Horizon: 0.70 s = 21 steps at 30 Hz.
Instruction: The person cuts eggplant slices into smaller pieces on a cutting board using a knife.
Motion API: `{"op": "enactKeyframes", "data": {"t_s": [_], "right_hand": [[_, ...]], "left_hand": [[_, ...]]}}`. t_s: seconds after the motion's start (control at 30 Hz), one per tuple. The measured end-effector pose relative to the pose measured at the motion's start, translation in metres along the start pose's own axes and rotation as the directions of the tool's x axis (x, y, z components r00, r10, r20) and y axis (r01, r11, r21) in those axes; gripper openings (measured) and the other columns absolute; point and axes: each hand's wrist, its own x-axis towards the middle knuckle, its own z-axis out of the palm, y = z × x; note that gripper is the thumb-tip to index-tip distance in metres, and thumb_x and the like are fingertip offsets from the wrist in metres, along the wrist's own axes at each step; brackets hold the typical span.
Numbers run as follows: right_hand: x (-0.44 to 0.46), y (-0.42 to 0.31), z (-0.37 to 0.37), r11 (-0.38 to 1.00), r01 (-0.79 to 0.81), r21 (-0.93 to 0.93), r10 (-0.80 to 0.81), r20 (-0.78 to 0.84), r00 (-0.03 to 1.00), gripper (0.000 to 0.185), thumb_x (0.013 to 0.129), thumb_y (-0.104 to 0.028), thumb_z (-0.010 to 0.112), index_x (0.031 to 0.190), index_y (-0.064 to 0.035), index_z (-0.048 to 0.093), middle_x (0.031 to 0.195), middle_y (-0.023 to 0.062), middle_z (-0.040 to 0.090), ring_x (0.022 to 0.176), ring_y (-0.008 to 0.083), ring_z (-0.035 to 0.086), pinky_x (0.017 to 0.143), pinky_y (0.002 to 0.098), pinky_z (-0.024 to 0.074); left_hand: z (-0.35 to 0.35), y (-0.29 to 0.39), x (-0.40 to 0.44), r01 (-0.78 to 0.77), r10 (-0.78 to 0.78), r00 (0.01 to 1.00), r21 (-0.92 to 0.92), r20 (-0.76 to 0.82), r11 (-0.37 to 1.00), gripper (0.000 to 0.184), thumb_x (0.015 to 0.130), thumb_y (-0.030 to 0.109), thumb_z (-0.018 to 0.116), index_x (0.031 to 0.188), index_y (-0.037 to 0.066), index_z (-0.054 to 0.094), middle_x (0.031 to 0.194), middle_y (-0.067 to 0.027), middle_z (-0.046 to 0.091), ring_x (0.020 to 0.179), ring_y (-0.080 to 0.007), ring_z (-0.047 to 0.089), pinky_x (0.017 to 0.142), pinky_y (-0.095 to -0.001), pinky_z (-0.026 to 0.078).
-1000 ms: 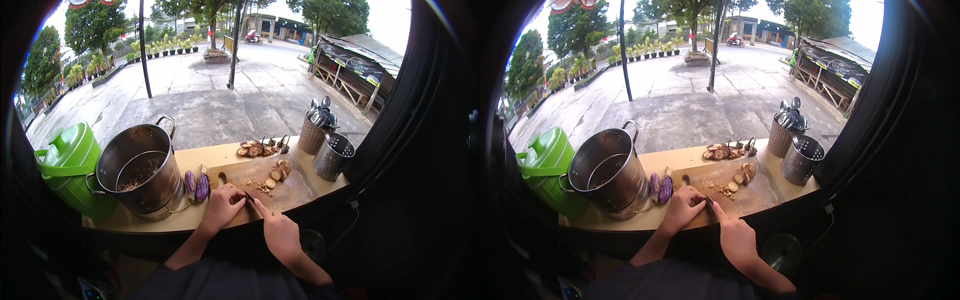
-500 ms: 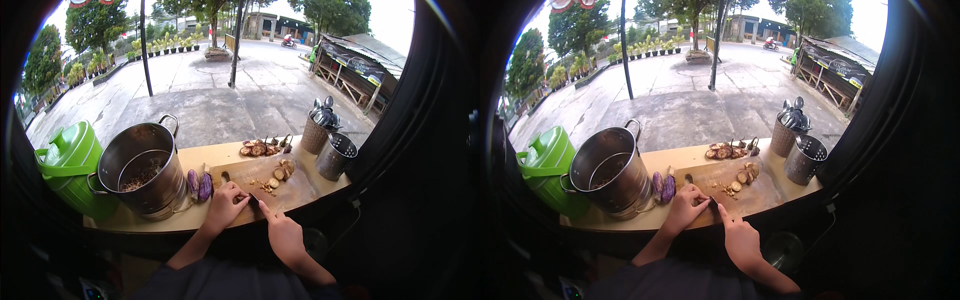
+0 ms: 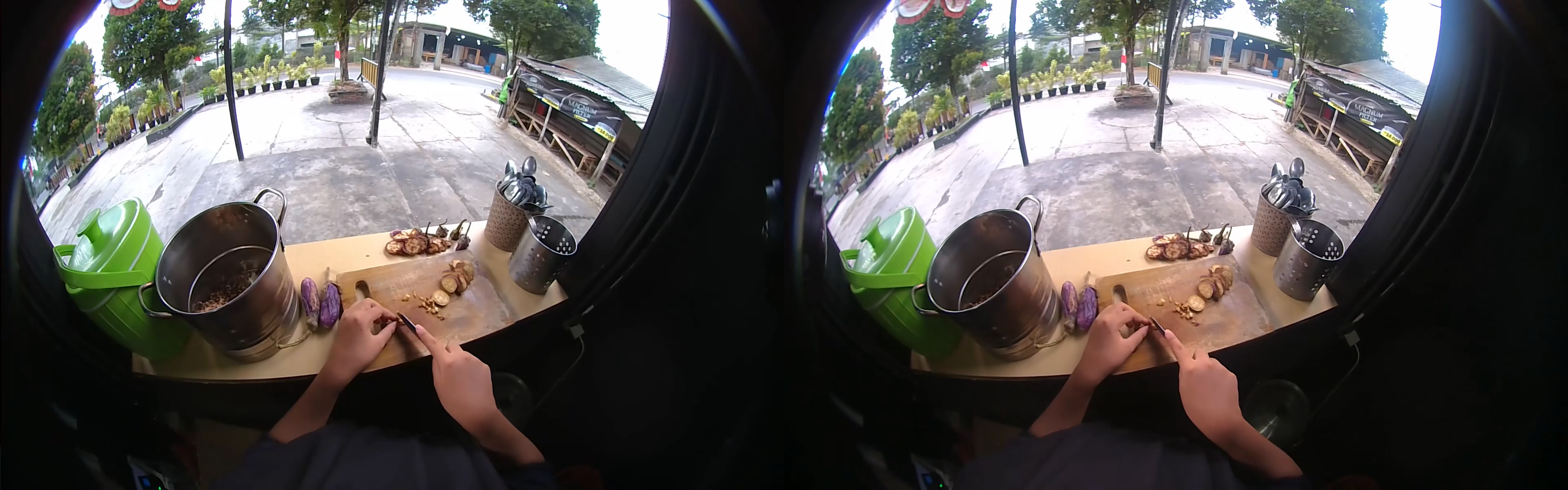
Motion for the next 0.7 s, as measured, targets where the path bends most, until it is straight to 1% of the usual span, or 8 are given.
{"op": "enactKeyframes", "data": {"t_s": [0.03,0.17,0.27,0.33,0.37,0.43,0.53,0.7], "right_hand": [[-0.001,0.0,0.0,1.0,0.013,-0.028,-0.013,0.023,1.0,0.066,0.091,-0.006,0.057,0.152,-0.0291,0.045,0.082,0.0088,0.061,0.069,0.0242,0.068,0.06,0.0371,0.0576],[0.001,-0.001,0.006,0.999,0.022,-0.05,-0.021,0.019,1.0,0.068,0.091,-0.006,0.057,0.153,-0.0289,0.045,0.081,0.0087,0.061,0.07,0.0236,0.068,0.06,0.0367,0.0577],[0.005,-0.006,0.007,0.999,0.026,-0.042,-0.025,0.016,1.0,0.069,0.089,-0.005,0.057,0.153,-0.0283,0.044,0.083,0.0092,0.061,0.071,0.0233,0.068,0.06,0.0364,0.0578],[0.008,-0.011,0.012,0.998,0.018,-0.067,-0.022,-0.055,0.998,0.069,0.089,-0.005,0.058,0.152,-0.0302,0.048,0.079,0.0083,0.058,0.067,0.025,0.066,0.059,0.037,0.0557],[0.01,-0.013,0.015,0.998,0.018,-0.067,-0.022,-0.055,0.998,0.069,0.089,-0.005,0.058,0.152,-0.0302,0.048,0.079,0.0083,0.058,0.067,0.025,0.066,0.059,0.037,0.0557],[0.013,-0.018,0.02,0.992,0.018,-0.126,-0.025,-0.056,0.998,0.074,0.086,-0.002,0.058,0.154,-0.0295,0.045,0.082,0.0087,0.057,0.068,0.0253,0.066,0.06,0.0364,0.0559],[0.021,-0.019,0.023,0.993,0.026,-0.113,-0.029,-0.029,0.999,0.075,0.087,-0.001,0.057,0.155,-0.0285,0.043,0.087,0.0099,0.058,0.068,0.0258,0.066,0.06,0.0364,0.0561],[0.021,-0.014,0.017,0.996,0.039,-0.076,-0.039,-0.001,0.999,0.073,0.087,-0.002,0.057,0.154,-0.0275,0.043,0.085,0.0091,0.06,0.069,0.0259,0.067,0.06,0.0364,0.056]], "left_hand": [[0.0,0.001,0.0,0.012,-0.012,1.0,-0.009,0.005,1.0,0.011,0.082,0.011,0.076,0.09,0.004,0.074,0.084,-0.01,0.065,0.083,-0.0271,0.065,0.076,-0.0377,0.051],[-0.002,0.004,0.0,0.036,-0.036,0.999,-0.032,0.009,0.999,0.01,0.082,0.01,0.075,0.089,0.003,0.073,0.085,-0.0103,0.065,0.085,-0.0279,0.065,0.077,-0.0382,0.051],[0.0,-0.001,0.0,0.025,-0.024,1.0,-0.042,0.013,0.999,0.01,0.082,0.01,0.075,0.088,0.002,0.073,0.086,-0.0108,0.066,0.086,-0.0292,0.065,0.078,-0.0389,0.051],[0.0,-0.001,0.0,0.029,-0.028,0.999,-0.04,0.015,0.999,0.01,0.081,0.009,0.075,0.088,0.002,0.073,0.087,-0.0111,0.066,0.087,-0.0299,0.065,0.079,-0.0393,0.051],[0.0,-0.002,0.0,0.033,-0.032,0.999,-0.038,0.017,0.999,0.011,0.081,0.009,0.075,0.089,0.002,0.073,0.087,-0.0113,0.067,0.087,-0.0305,0.065,0.08,-0.0396,0.051],[0.0,-0.002,0.0,0.028,-0.028,1.0,-0.032,0.01,0.999,0.011,0.081,0.009,0.075,0.089,0.002,0.073,0.088,-0.0114,0.067,0.088,-0.0307,0.065,0.08,-0.0398,0.051],[0.001,-0.004,0.0,0.023,-0.023,1.0,-0.031,0.006,0.999,0.011,0.081,0.009,0.075,0.088,0.002,0.073,0.088,-0.0116,0.067,0.088,-0.0312,0.065,0.081,-0.04,0.051],[0.0,0.0,0.0,0.017,-0.016,1.0,-0.031,0.009,0.999,0.011,0.081,0.01,0.076,0.088,0.001,0.073,0.087,-0.0117,0.067,0.087,-0.031,0.065,0.08,-0.04,0.051]]}}
